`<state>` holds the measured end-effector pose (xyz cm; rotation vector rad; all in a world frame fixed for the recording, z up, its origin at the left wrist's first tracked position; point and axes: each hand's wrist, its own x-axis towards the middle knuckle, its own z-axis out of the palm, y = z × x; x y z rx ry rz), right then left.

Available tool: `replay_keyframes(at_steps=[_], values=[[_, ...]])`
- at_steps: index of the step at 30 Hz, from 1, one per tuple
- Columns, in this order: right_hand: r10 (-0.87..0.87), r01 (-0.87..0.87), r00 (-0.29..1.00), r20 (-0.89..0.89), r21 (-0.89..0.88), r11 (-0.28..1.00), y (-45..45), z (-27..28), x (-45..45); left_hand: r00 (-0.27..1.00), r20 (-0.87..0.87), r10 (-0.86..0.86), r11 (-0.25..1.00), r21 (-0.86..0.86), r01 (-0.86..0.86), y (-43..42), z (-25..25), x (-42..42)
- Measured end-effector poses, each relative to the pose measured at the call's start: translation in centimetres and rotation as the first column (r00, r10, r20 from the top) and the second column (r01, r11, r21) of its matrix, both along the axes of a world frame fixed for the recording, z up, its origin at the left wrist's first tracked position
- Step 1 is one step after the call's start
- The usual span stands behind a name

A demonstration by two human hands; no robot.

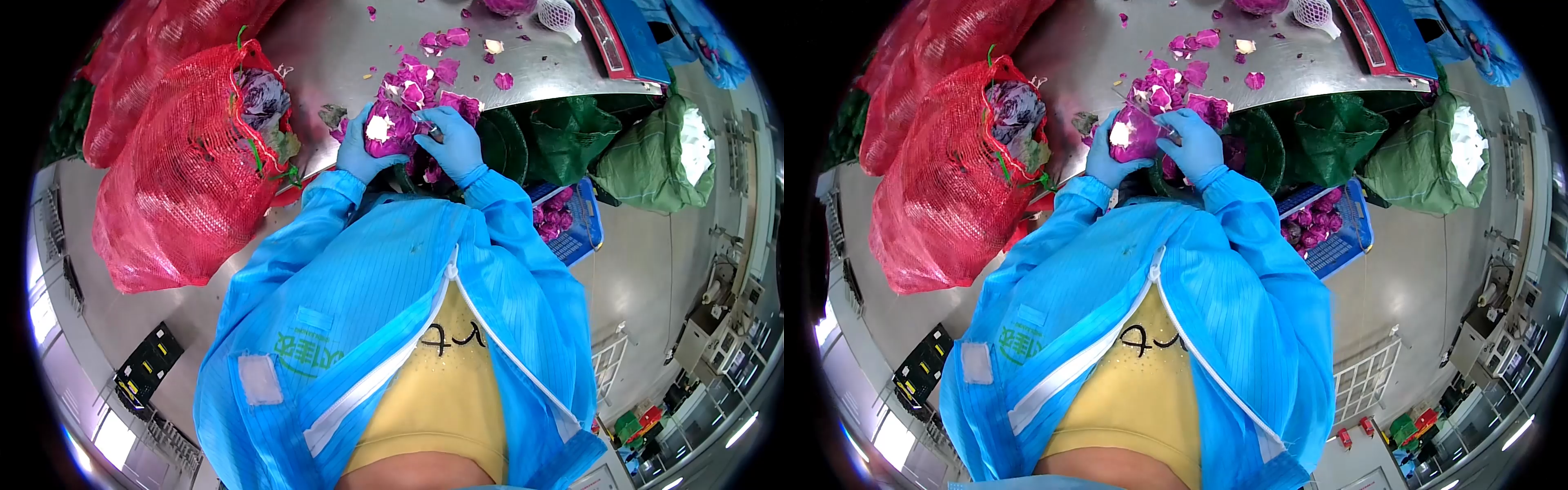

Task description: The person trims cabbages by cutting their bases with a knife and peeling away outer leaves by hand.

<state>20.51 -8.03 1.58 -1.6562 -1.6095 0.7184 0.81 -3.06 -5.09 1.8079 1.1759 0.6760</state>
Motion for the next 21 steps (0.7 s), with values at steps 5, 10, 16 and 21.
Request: replay_keyframes(at_steps=[5,10,16,21], values=[[0.036,-0.032,0.992,-0.121,0.033,0.999,0.4,-2.3,0.3,0.996,0.09,-0.017,1.0,-0.023,0.019,0.1,-0.9,-0.1],[0.057,-0.058,0.998,-0.013,-0.113,0.992,0.9,-1.6,0.9,0.996,0.077,-0.034,0.999,-0.017,0.036,0.2,0.3,-0.2],[0.181,-0.199,0.967,-0.181,-0.086,0.976,2.4,-2.3,1.8,0.987,0.159,0.02,0.992,-0.13,0.001,1.0,0.3,-0.2],[0.07,-0.058,0.945,-0.319,0.046,0.997,1.7,-3.1,1.4,0.98,0.131,0.153,0.958,-0.261,-0.115,1.6,2.3,0.1]])
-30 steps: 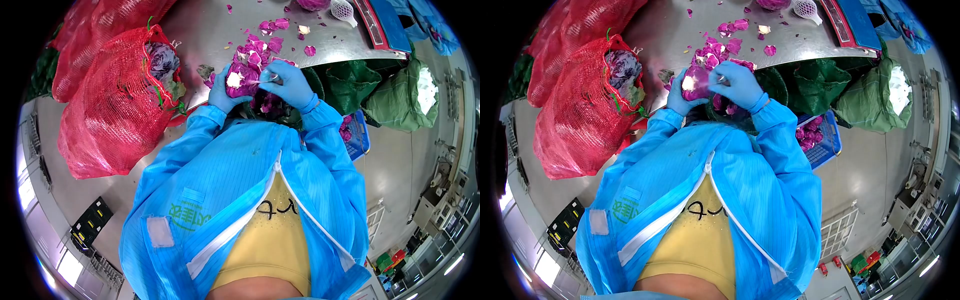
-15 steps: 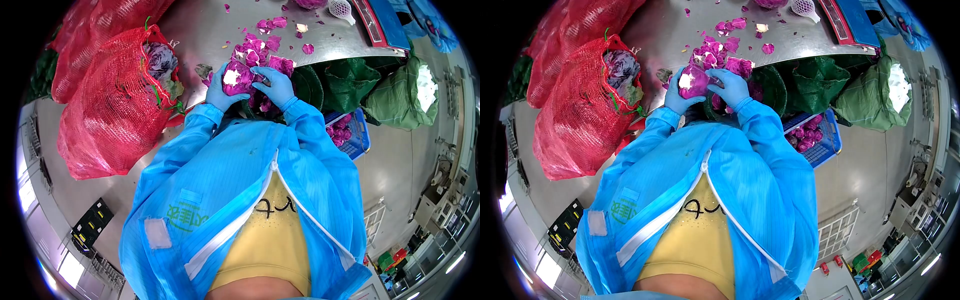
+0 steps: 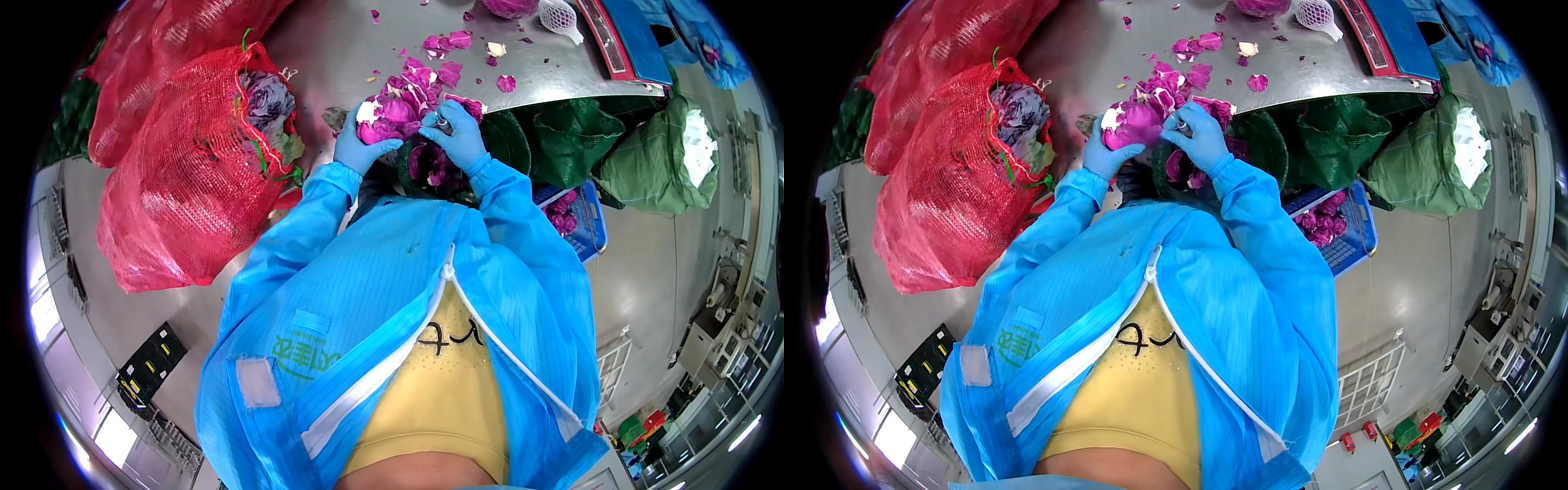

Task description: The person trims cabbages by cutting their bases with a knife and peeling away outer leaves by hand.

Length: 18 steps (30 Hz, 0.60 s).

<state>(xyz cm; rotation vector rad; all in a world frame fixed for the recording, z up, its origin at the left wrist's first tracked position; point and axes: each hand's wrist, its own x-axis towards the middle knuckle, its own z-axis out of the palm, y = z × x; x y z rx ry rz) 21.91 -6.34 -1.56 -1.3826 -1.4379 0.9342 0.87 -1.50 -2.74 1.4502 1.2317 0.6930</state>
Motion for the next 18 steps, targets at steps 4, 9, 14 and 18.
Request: replay_keyframes(at_steps=[4,9,14,18], values=[[-0.023,0.021,0.996,0.087,0.033,0.999,-1.1,0.4,-0.4,1.0,0.018,-0.01,1.0,0.0,0.01,0.9,-1.0,-0.4],[-0.063,0.06,0.991,0.115,0.027,0.998,-2.4,1.0,-1.0,0.989,0.131,0.07,0.995,-0.077,-0.06,2.4,-2.8,-0.9],[-0.393,0.389,0.919,-0.029,-0.086,0.917,-2.1,-2.7,0.0,0.922,0.332,0.199,0.942,-0.324,-0.086,3.1,-2.9,-1.3],[-0.546,0.564,0.81,0.214,-0.029,0.826,-2.2,-3.3,1.3,0.88,0.365,0.302,0.874,-0.474,-0.104,2.9,-2.6,-1.3]])
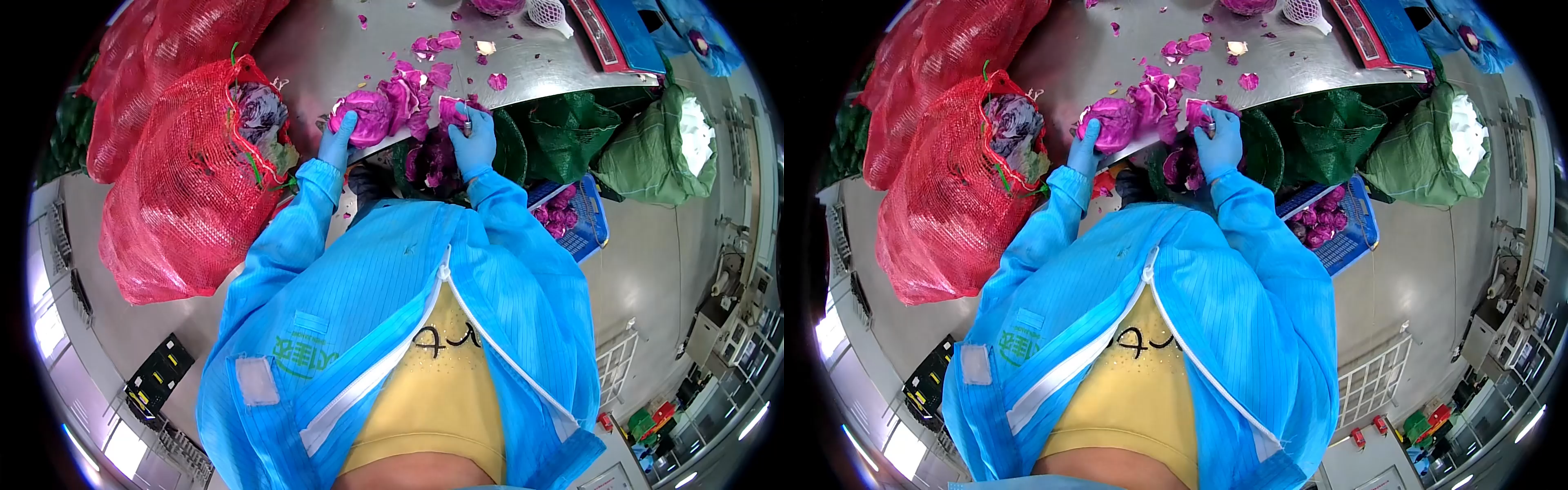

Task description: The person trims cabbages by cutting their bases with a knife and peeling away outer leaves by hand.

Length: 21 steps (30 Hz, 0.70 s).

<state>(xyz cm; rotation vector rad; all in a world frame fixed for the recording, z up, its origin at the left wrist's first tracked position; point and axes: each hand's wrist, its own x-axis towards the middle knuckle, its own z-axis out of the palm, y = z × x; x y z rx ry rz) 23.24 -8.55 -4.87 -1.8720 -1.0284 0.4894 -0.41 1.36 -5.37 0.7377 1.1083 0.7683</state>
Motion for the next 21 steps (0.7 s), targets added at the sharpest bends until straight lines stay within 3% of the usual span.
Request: replay_keyframes(at_steps=[2,3,5,7,8,9,11,12,13,15,16,17,18,19,20,21], values=[[-0.032,0.034,0.999,-0.016,0.164,0.986,0.2,2.4,-1.7,0.997,0.069,0.032,0.998,-0.064,-0.028,-1.1,2.1,0.7],[0.0,0.009,0.998,-0.056,0.156,0.988,0.2,4.1,-2.7,0.998,0.067,0.024,0.998,-0.068,-0.019,-1.2,1.7,0.7],[0.141,-0.126,0.98,-0.139,0.107,0.986,0.3,6.8,-4.1,0.925,0.375,0.066,0.982,-0.187,0.006,-1.1,0.3,0.7],[0.132,-0.127,0.99,-0.039,0.121,0.985,0.5,7.4,-5.8,0.94,0.341,0.004,0.991,-0.125,0.041,-1.1,-0.2,0.8],[0.144,-0.142,0.987,-0.067,0.032,0.989,0.6,7.2,-6.0,0.951,0.304,-0.052,0.995,-0.069,0.076,-1.1,-0.5,0.8],[0.139,-0.137,0.988,-0.067,0.034,0.99,0.7,6.3,-6.0,0.951,0.304,-0.057,0.994,-0.068,0.081,-1.2,0.0,1.0],[0.152,-0.15,0.987,-0.054,0.055,0.987,1.2,4.1,-5.8,0.963,0.229,-0.142,0.988,0.097,0.122,-1.7,1.5,1.4],[0.218,-0.215,0.915,-0.34,0.045,0.975,1.2,4.0,-5.5,0.963,0.228,-0.143,0.987,0.101,0.123,-1.9,1.7,1.5],[0.221,-0.217,0.914,-0.34,0.049,0.975,1.1,3.8,-5.4,0.97,0.215,-0.112,0.991,0.101,0.092,-2.0,1.8,1.6],[0.134,-0.152,0.834,-0.535,0.011,0.988,0.7,3.3,-5.3,0.977,0.198,-0.081,0.993,0.099,0.062,-2.1,1.7,1.5],[0.13,-0.068,0.816,-0.563,0.131,0.989,0.9,2.6,-5.6,0.929,0.37,-0.024,1.0,-0.007,0.028,-2.1,1.2,1.3],[0.096,-0.029,0.775,-0.625,0.117,0.993,0.7,2.2,-5.0,0.851,0.522,0.049,0.993,-0.119,0.016,-2.0,0.9,1.1],[0.037,0.044,0.715,-0.699,0.098,0.994,0.7,1.7,-4.4,0.853,0.52,0.045,0.992,-0.12,0.021,-1.9,1.1,0.6],[-0.02,0.117,0.644,-0.765,0.072,0.99,0.9,0.8,-3.4,0.752,0.656,0.069,0.965,-0.235,0.116,-1.9,1.6,-0.1],[-0.058,0.099,0.715,-0.697,0.019,0.995,0.9,-0.1,-2.3,0.631,0.767,0.119,0.917,-0.328,0.226,-2.0,1.9,-0.5],[-0.049,0.033,0.841,-0.538,-0.04,0.999,1.0,-0.1,-1.5,0.632,0.766,0.118,0.916,-0.329,0.228,-2.2,1.9,-0.5]])
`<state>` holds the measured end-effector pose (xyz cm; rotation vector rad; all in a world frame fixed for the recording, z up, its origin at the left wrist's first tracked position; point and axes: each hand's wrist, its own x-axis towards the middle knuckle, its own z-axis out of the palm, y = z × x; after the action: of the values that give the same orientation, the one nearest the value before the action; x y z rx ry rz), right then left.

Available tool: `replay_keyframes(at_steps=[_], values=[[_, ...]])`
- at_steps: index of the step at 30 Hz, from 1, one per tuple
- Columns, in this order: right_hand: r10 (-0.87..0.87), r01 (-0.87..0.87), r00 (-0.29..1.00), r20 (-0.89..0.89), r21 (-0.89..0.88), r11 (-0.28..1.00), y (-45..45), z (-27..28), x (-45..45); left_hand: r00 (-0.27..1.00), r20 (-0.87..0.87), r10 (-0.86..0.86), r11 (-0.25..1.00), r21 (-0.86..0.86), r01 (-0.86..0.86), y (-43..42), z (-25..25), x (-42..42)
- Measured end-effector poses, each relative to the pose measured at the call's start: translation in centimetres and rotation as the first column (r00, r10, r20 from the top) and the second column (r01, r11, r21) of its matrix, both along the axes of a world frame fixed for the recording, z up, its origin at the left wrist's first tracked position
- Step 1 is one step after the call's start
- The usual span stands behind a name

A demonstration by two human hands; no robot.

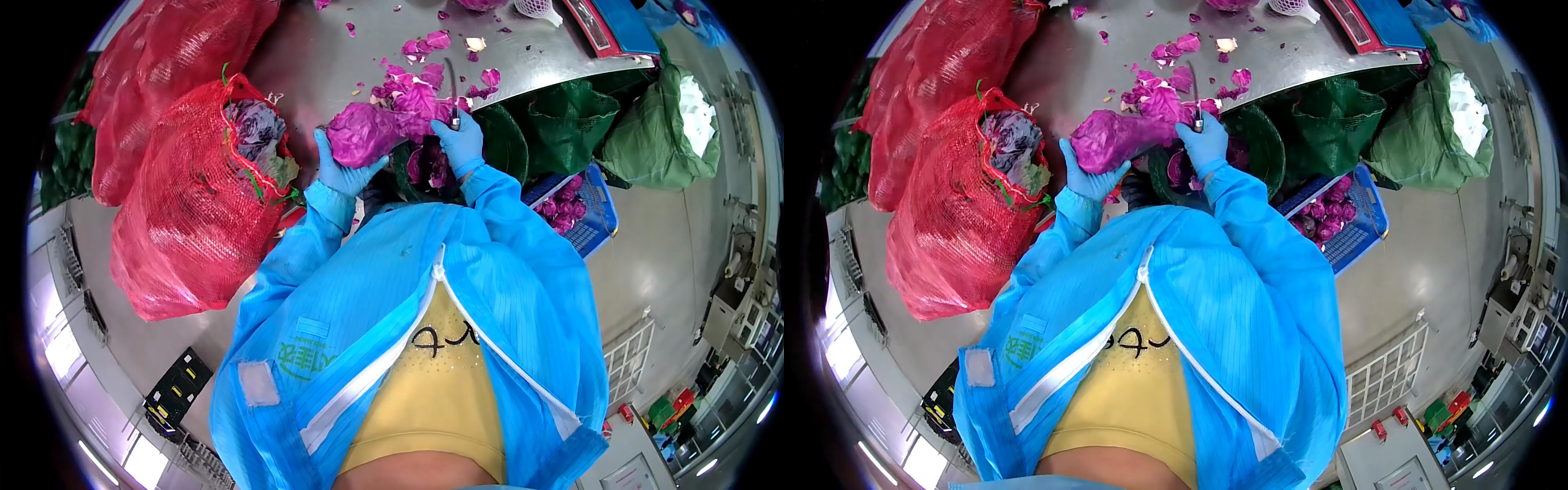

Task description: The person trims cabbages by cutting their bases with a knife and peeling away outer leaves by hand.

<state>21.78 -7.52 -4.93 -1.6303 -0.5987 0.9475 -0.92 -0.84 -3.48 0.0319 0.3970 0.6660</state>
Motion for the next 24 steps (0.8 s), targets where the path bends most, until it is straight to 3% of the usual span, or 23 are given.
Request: replay_keyframes(at_steps=[2,4,5,6,8,10,11,12,13,14,15,16,17,18,20,22,24], values=[[0.06,-0.024,0.913,0.404,-0.094,0.995,-0.2,0.0,0.8,0.976,0.199,-0.09,0.984,-0.132,0.118,-0.3,-0.3,-0.1],[-0.051,0.081,0.914,0.402,-0.057,0.995,-0.2,0.0,1.2,0.955,0.263,-0.139,0.971,-0.153,0.184,-1.0,-0.8,-0.3],[0.014,0.067,0.896,0.445,-0.165,0.984,-0.4,0.1,1.9,0.899,0.392,-0.193,0.97,-0.06,0.235,-1.3,-1.1,0.0],[0.011,0.07,0.896,0.445,-0.164,0.984,-0.6,0.8,2.2,0.823,0.508,-0.254,0.962,0.042,0.271,-1.5,-1.3,0.2],[-0.057,0.131,0.665,0.744,-0.041,0.991,-1.4,2.1,2.1,0.859,0.46,-0.225,0.969,0.015,0.246,-1.7,-2.6,-0.7],[-0.083,0.127,0.641,0.763,0.001,0.992,-1.9,3.9,0.8,0.952,0.275,-0.133,0.991,0.011,0.136,-1.4,-3.3,-1.0],[-0.073,0.021,0.82,0.567,0.098,0.995,-2.0,3.5,-0.1,0.952,0.274,-0.135,0.99,0.011,0.137,-1.4,-3.2,-0.8],[-0.024,-0.053,0.942,0.335,0.218,0.974,-2.3,3.4,-0.7,0.932,0.307,-0.195,0.977,0.146,0.156,-1.4,-2.3,-0.3],[0.274,-0.244,0.93,-0.247,0.143,0.959,-2.5,4.5,-0.6,0.907,0.332,-0.26,0.945,0.281,0.168,-1.2,-1.3,0.3],[0.319,-0.271,0.818,-0.478,0.17,0.948,-2.9,5.6,-1.5,0.904,0.332,-0.268,0.942,0.285,0.175,-1.0,-0.6,0.7],[0.315,-0.223,0.699,-0.642,0.224,0.949,-3.0,6.6,-2.4,0.94,0.175,-0.292,0.904,0.372,0.211,-0.7,0.1,1.1],[0.3,-0.157,0.629,-0.717,0.261,0.952,-3.0,7.4,-2.8,0.957,0.015,-0.29,0.857,0.449,0.253,-0.6,1.3,1.7],[0.286,-0.101,0.605,-0.743,0.285,0.953,-3.0,7.9,-2.9,0.972,-0.077,-0.222,0.891,0.388,0.234,-0.6,2.7,2.3],[0.252,-0.059,0.634,-0.731,0.279,0.958,-3.1,7.8,-2.5,0.972,-0.079,-0.222,0.892,0.387,0.235,-0.6,3.4,2.4],[0.313,-0.056,0.665,-0.678,0.372,0.926,-2.8,7.6,-1.9,0.916,-0.356,-0.183,0.899,0.317,0.303,-0.3,4.5,2.9],[0.276,-0.189,0.897,-0.345,0.264,0.946,-3.0,6.6,-2.0,0.945,-0.294,-0.146,0.948,0.232,0.218,-1.3,5.7,3.8],[0.276,-0.209,0.895,-0.351,0.219,0.953,-3.5,5.8,-2.2,0.792,-0.606,0.076,0.913,0.362,0.189,-2.3,4.5,4.6]])
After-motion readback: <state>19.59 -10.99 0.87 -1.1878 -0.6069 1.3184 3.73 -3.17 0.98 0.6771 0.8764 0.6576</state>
